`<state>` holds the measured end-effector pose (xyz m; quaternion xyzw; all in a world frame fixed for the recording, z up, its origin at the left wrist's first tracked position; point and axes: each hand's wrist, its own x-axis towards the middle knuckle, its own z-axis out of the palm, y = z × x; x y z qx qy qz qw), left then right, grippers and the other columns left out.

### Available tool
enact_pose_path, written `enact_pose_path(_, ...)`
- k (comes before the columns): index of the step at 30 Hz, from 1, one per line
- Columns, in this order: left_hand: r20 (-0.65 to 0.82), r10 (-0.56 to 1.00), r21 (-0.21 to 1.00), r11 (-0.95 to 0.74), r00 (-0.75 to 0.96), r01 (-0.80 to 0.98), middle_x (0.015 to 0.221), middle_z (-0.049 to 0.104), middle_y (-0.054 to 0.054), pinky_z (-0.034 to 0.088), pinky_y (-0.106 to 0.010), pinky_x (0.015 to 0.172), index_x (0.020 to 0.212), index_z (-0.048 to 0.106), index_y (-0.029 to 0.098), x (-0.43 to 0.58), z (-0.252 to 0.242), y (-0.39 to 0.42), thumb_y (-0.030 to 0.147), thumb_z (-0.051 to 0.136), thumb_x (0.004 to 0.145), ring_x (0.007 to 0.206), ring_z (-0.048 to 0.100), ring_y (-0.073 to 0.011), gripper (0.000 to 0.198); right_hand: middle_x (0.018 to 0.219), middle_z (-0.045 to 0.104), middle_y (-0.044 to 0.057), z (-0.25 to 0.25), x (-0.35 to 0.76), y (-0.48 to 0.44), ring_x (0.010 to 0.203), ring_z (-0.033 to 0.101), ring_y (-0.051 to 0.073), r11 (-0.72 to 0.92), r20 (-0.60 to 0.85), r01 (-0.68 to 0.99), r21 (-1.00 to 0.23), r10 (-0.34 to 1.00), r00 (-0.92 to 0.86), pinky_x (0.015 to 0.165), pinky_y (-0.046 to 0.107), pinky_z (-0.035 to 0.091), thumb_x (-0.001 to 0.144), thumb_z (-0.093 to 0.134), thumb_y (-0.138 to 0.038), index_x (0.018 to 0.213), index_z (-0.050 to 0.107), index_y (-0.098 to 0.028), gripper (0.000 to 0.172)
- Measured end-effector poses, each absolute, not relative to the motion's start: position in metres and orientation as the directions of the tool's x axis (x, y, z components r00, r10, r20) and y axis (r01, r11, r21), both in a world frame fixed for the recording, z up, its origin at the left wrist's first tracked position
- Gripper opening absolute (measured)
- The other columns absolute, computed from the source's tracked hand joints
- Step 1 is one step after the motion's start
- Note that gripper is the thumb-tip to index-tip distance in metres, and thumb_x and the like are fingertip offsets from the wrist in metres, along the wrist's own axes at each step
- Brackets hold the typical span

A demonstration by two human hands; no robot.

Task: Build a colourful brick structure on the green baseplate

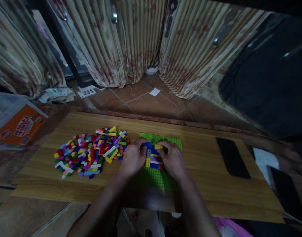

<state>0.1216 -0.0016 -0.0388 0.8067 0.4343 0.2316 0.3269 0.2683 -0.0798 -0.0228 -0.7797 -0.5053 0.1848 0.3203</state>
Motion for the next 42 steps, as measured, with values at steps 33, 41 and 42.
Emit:
enact_pose_path(33, -0.044, 0.913, 0.889, -0.149, 0.406, 0.433, 0.085, 0.068, -0.005, 0.048, -0.028, 0.065, 0.1, 0.059, 0.017, 0.113, -0.03, 0.004, 0.028, 0.048, 0.09, 0.073, 0.066, -0.0183, 0.019, 0.1, 0.071, 0.005, -0.031, 0.26, -0.074, 0.098, 0.06, 0.024, -0.228, 0.124, 0.668, -0.709, 0.891, 0.436, 0.091, 0.039, 0.045, 0.083, 0.059, -0.022, 0.097, 0.072, -0.023, 0.019)
enact_pose_path(41, -0.028, 0.868, 0.825, -0.26, 0.495, 0.502, 0.083, 0.069, -0.005, 0.048, -0.028, 0.066, 0.104, 0.062, 0.017, 0.112, -0.028, 0.002, 0.022, 0.049, 0.087, 0.07, 0.064, -0.0174, 0.022, 0.104, 0.071, 0.006, -0.032, 0.275, -0.081, 0.1, 0.059, 0.024, -0.263, 0.069, 0.651, -0.712, 0.896, 0.439, 0.094, 0.041, 0.044, 0.083, 0.058, -0.025, 0.098, 0.071, -0.022, 0.02)
enact_pose_path(42, -0.02, 0.861, 0.819, -0.278, 0.508, 0.502, 0.084, 0.069, -0.005, 0.049, -0.028, 0.066, 0.105, 0.063, 0.017, 0.112, -0.029, 0.002, 0.022, 0.049, 0.087, 0.071, 0.064, -0.0175, 0.023, 0.104, 0.07, 0.006, -0.032, 0.275, -0.081, 0.1, 0.059, 0.024, -0.262, 0.069, 0.654, -0.71, 0.898, 0.434, 0.094, 0.041, 0.044, 0.083, 0.058, -0.025, 0.098, 0.071, -0.023, 0.02)
